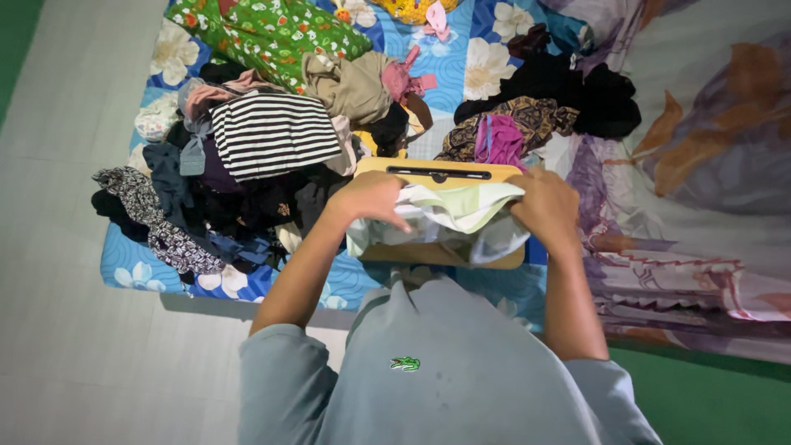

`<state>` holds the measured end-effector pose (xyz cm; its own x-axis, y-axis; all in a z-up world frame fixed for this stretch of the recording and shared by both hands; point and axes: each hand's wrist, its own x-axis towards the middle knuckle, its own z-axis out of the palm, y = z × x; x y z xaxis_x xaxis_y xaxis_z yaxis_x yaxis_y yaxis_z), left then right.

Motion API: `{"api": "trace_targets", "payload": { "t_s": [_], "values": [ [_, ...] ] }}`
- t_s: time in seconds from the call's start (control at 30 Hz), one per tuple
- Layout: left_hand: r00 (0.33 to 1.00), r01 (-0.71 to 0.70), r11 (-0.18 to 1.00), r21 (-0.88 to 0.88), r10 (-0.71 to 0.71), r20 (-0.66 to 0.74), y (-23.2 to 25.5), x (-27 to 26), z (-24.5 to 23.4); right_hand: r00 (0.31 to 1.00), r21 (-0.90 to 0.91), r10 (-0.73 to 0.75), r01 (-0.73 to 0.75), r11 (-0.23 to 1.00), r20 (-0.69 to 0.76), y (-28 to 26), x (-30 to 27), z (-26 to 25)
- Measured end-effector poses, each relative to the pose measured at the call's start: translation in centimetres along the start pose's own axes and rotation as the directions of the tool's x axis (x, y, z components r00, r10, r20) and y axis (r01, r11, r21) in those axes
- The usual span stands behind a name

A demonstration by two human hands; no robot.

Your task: The person folds a white and green checkered clothing item on top of a small tray on a bed, then carries it over to a metal closet shelving unit and places it inside.

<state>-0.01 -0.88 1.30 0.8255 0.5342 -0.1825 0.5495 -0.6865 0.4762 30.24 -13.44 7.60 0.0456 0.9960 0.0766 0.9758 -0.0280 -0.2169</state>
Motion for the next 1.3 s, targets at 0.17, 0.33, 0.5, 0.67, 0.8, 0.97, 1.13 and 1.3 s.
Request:
{"api": "trace_targets", "payload": {
  "t_s": [0.17, 0.33, 0.5, 0.67, 0.8, 0.97, 1.13, 1.3],
  "values": [
    [0.989, -0.003, 0.998, 0.064, 0.013, -0.149, 1.4, 0.1, 0.6, 0.99, 0.35, 0.065, -0.018, 0.936, -0.125, -0.9, 0.3, 2.0],
    [0.803, -0.322, 0.938, -0.13, 0.198, -0.562, 3.7, -1.8, -1.8, 0.917, 0.705, 0.318, -0.39, 0.593, 0.24, -0.1, -0.6, 1.3],
    [0.965, -0.156, 0.676, -0.72, -0.052, -0.257, 4.9, -2.7, -2.9, 0.999, 0.75, 0.03, -0.034, 0.661, 0.019, 2.1, -2.0, -1.3],
    [0.947, -0.213, 0.753, -0.622, 0.002, -0.322, 4.1, -1.2, -5.2, 1.0, 0.791, -0.005, -0.006, 0.612, 0.012, 2.6, 0.4, -1.4],
    [0.982, 0.024, 0.873, -0.486, -0.113, -0.154, 1.4, 1.2, -6.2, 0.989, 0.72, 0.139, -0.128, 0.682, 0.044, 3.0, 4.0, 1.2],
    [0.979, 0.143, 0.911, -0.388, -0.188, -0.08, -7.3, 7.9, 0.1, 0.978, 0.6, 0.119, -0.201, 0.775, 0.173, 5.3, 10.2, 9.7],
    [0.919, 0.338, 0.9, -0.274, -0.379, -0.111, -17.0, 15.4, 9.9, 0.98, 0.47, 0.143, -0.191, 0.862, 0.137, 8.1, 15.0, 21.7],
    [0.799, 0.43, 0.854, -0.291, -0.511, -0.318, -22.1, 20.0, 15.8, 0.977, 0.517, 0.197, -0.208, 0.831, 0.076, 10.1, 18.4, 30.4]
  ]
}}
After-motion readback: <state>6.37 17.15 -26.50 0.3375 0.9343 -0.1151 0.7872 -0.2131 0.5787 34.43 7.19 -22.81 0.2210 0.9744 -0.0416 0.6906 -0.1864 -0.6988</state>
